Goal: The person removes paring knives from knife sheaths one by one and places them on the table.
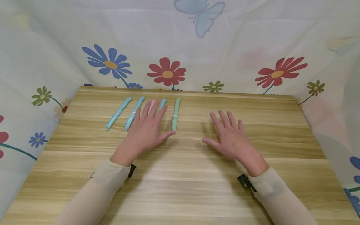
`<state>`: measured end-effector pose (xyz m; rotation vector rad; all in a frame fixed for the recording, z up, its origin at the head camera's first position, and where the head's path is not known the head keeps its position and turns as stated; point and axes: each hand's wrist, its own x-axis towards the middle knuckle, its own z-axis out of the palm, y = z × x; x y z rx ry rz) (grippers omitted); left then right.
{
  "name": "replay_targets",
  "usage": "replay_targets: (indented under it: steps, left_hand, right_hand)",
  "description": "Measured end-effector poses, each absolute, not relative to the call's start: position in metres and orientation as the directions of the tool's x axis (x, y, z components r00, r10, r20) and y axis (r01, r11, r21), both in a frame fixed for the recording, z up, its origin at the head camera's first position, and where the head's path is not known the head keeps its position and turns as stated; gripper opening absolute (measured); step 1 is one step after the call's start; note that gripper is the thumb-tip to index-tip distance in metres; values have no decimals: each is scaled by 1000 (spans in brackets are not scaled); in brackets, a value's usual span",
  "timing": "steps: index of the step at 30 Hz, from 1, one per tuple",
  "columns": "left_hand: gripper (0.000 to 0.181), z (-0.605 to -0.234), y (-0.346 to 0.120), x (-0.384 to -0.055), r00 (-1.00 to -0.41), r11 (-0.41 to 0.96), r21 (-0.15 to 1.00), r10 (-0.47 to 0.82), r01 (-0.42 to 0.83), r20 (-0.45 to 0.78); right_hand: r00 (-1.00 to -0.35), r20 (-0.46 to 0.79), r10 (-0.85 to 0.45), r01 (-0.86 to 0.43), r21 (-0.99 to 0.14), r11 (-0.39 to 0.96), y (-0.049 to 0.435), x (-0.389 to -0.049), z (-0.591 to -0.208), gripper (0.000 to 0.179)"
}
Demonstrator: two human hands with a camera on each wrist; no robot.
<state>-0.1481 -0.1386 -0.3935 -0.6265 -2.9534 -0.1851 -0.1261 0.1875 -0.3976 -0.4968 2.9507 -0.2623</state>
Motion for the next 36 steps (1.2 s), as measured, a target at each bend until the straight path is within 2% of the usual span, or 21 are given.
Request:
replay_targets:
  steps: [14,27,36]
  left_hand:
    - [87,-380,-126,-176,-920,914,115,382,390,81]
    - [78,-377,-108,-209,-929,909,199,368,367,33]
    - [68,-376,-97,-230,-945,913,261,328,314,-11]
  right_hand:
    - [-937,-68,-344,-324,-211,922,166,-133,-398,100]
    - [-940,-25,-341,-327,-220,919,143,-140,-399,90]
    - [-943,-47,-330,-311,-232,922,126,-146,-401,84]
